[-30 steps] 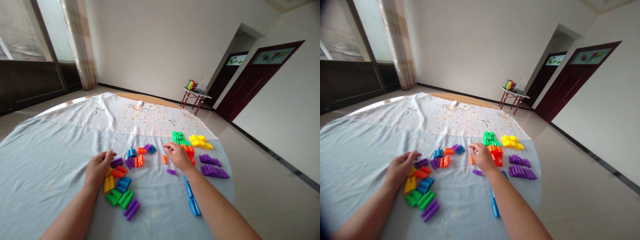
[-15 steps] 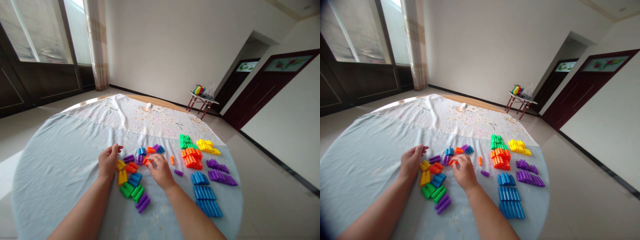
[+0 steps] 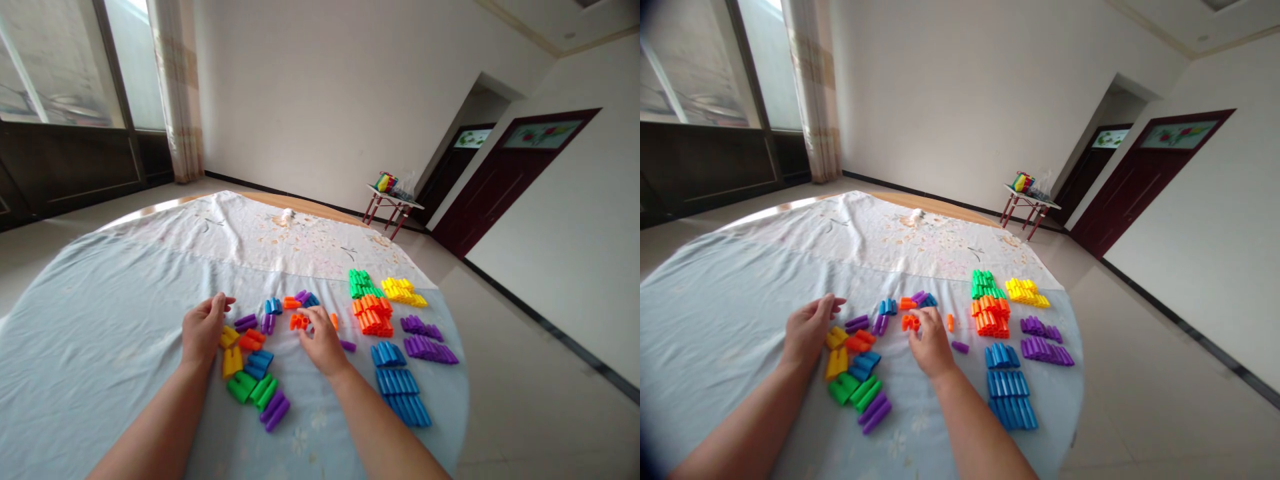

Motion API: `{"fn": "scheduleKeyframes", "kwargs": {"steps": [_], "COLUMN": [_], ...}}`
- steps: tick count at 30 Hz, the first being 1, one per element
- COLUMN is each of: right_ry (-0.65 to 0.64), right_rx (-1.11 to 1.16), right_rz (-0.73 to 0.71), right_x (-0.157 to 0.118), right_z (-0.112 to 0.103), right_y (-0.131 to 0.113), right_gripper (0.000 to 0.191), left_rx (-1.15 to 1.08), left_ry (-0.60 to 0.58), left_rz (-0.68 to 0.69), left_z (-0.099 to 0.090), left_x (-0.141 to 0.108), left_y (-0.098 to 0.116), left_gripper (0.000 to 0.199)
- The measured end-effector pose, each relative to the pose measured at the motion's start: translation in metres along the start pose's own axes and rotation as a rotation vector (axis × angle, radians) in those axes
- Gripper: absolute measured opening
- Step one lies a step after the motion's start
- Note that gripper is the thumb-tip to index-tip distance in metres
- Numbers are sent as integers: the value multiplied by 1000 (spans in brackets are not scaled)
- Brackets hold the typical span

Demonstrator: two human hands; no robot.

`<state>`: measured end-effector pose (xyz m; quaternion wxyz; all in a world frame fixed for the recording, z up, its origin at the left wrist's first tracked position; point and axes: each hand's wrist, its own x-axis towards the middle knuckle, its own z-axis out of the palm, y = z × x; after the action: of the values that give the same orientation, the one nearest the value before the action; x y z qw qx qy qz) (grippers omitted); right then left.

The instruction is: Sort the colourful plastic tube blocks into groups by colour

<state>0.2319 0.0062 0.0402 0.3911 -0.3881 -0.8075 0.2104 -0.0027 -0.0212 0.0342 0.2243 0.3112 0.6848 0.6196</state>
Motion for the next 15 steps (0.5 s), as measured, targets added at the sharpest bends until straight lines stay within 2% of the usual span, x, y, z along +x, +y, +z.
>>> {"fn": "scheduleKeyframes", "kwargs": {"steps": [3, 10, 15], "right_ry": [8, -136, -46], "right_rx": [-98, -120, -173], "right_rz": [-62, -107, -14], "right_x": [-6, -20, -20], "right_z": [-13, -23, -20], "right_y": [2, -5, -1], "right_gripper": [37, 10, 29], "left_rx": [11, 41, 53], "left_ry": [-6, -14, -11], "left_rz": [-11, -44, -44], "left_z": [-1, -2, -1], "left_x": [1, 2, 4], "left_y": [0, 2, -1], "left_gripper": [45, 39, 39]}}
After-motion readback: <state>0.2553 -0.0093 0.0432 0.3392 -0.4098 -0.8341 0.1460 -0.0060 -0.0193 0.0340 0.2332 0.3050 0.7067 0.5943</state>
